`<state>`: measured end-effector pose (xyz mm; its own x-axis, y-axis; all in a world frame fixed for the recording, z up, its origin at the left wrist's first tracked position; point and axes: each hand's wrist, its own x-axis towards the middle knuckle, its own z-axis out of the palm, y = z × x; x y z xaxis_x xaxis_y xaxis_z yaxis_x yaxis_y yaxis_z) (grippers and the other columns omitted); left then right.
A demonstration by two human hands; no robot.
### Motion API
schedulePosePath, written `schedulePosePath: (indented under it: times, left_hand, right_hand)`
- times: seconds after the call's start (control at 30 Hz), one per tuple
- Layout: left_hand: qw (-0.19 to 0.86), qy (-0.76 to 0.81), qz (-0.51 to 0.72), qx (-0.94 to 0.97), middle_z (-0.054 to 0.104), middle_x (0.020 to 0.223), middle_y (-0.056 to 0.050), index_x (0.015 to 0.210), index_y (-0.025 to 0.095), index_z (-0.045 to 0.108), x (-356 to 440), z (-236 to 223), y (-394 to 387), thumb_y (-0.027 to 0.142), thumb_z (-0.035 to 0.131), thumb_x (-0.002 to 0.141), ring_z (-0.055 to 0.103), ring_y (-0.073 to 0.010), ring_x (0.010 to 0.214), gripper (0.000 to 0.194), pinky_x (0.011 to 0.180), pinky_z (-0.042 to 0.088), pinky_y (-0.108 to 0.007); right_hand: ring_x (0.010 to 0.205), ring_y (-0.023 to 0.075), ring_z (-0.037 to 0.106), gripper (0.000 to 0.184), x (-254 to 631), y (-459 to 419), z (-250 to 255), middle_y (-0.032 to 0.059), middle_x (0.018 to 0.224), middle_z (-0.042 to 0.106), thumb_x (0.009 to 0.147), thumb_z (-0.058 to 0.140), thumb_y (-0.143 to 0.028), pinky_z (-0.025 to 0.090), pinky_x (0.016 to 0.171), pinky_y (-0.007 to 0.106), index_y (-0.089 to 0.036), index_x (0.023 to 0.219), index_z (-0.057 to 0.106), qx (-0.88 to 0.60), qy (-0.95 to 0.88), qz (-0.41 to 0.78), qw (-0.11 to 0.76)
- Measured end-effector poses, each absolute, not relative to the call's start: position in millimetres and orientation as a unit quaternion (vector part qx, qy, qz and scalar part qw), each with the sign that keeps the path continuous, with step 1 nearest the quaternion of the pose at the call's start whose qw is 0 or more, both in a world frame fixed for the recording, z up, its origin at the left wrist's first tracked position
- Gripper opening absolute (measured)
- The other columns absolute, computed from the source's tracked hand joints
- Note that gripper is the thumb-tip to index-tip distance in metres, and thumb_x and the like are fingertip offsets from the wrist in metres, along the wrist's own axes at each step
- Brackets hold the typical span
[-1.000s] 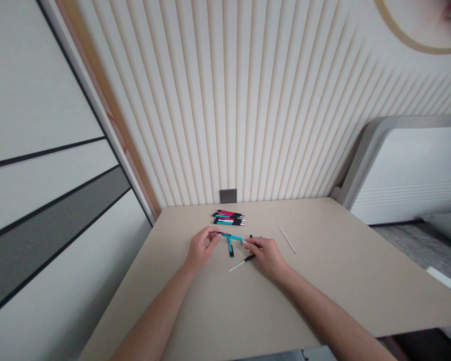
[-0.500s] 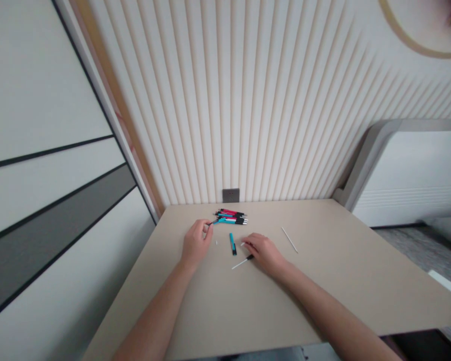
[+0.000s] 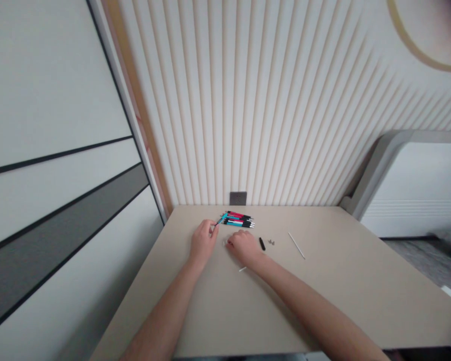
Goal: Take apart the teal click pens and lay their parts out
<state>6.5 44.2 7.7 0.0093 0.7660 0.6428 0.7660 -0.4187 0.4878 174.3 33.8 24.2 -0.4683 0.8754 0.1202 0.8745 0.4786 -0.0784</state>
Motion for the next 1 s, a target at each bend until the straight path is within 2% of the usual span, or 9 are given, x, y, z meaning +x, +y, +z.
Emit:
schedulePosePath:
  times: [0.1, 0.33, 0.4, 0.53, 0.73, 0.87, 1.0]
  left_hand:
    - [-0.003, -0.537, -0.447, -0.715, 0.061, 0.082, 0.000, 0.090, 0.021, 0.054, 8, 8, 43, 0.024, 0.050, 0.091, 0.058, -0.0160, 0.070, 0.005, 0.069, 0.044, -0.028]
    - [-0.008, -0.535, -0.431, -0.726, 0.060, 0.081, 0.000, 0.088, 0.020, 0.053, 10, 6, 43, 0.025, 0.050, 0.092, 0.057, -0.0153, 0.070, 0.006, 0.069, 0.044, -0.027]
    - [-0.009, -0.532, -0.427, -0.732, 0.060, 0.081, 0.001, 0.088, 0.020, 0.053, 10, 5, 43, 0.025, 0.051, 0.092, 0.057, -0.0151, 0.071, 0.007, 0.070, 0.044, -0.027]
    - [-0.002, -0.510, -0.411, -0.756, 0.061, 0.084, 0.000, 0.091, 0.021, 0.053, 12, 7, 40, 0.027, 0.049, 0.094, 0.059, -0.0147, 0.075, 0.009, 0.072, 0.045, -0.026]
    - [0.109, -0.486, -0.308, -0.811, 0.062, 0.087, -0.004, 0.088, 0.019, 0.056, 19, 23, 30, 0.022, 0.048, 0.095, 0.058, -0.0183, 0.082, 0.011, 0.075, 0.043, -0.031]
    - [0.185, -0.446, -0.201, -0.852, 0.061, 0.084, -0.005, 0.087, 0.018, 0.058, 28, 35, 21, 0.016, 0.049, 0.093, 0.056, -0.0216, 0.081, 0.011, 0.071, 0.040, -0.034]
    - [0.216, -0.404, -0.126, -0.880, 0.061, 0.085, -0.006, 0.085, 0.017, 0.058, 39, 40, 13, 0.008, 0.051, 0.090, 0.055, -0.0226, 0.081, 0.012, 0.070, 0.037, -0.035]
  right_hand:
    - [0.091, 0.0263, 0.065, 0.026, 169, 35, 24, 0.0167, 0.093, 0.072, 0.091, 0.052, -0.026, 0.044, 0.079, 0.032, -0.011, 0.090, 0.073, -0.514, -0.856, 0.001, 0.056]
    - [0.091, 0.0268, 0.065, 0.032, 168, 36, 25, 0.0181, 0.094, 0.072, 0.090, 0.056, -0.038, 0.044, 0.079, 0.031, -0.011, 0.093, 0.073, -0.517, -0.854, 0.014, 0.057]
    - [0.089, 0.0246, 0.066, 0.030, 174, 36, 25, 0.0152, 0.093, 0.072, 0.092, 0.053, -0.036, 0.044, 0.078, 0.030, -0.014, 0.093, 0.073, -0.527, -0.846, 0.017, 0.080]
    - [0.091, 0.0196, 0.064, 0.028, 197, 35, 24, 0.0081, 0.097, 0.071, 0.097, 0.044, -0.027, 0.043, 0.080, 0.026, -0.019, 0.098, 0.071, -0.551, -0.814, 0.024, 0.183]
    - [0.090, 0.0185, 0.060, 0.024, 248, 19, 14, 0.0063, 0.093, 0.069, 0.097, 0.045, -0.025, 0.042, 0.084, 0.028, -0.019, 0.099, 0.069, -0.491, -0.825, 0.057, 0.274]
    - [0.090, 0.0191, 0.058, 0.023, 269, 1, 7, 0.0066, 0.090, 0.067, 0.096, 0.048, -0.027, 0.042, 0.084, 0.031, -0.020, 0.097, 0.069, -0.441, -0.853, 0.087, 0.264]
    - [0.094, 0.0201, 0.056, 0.019, 276, -6, 11, 0.0060, 0.093, 0.067, 0.091, 0.058, -0.035, 0.041, 0.086, 0.032, -0.022, 0.098, 0.071, -0.414, -0.871, 0.119, 0.235]
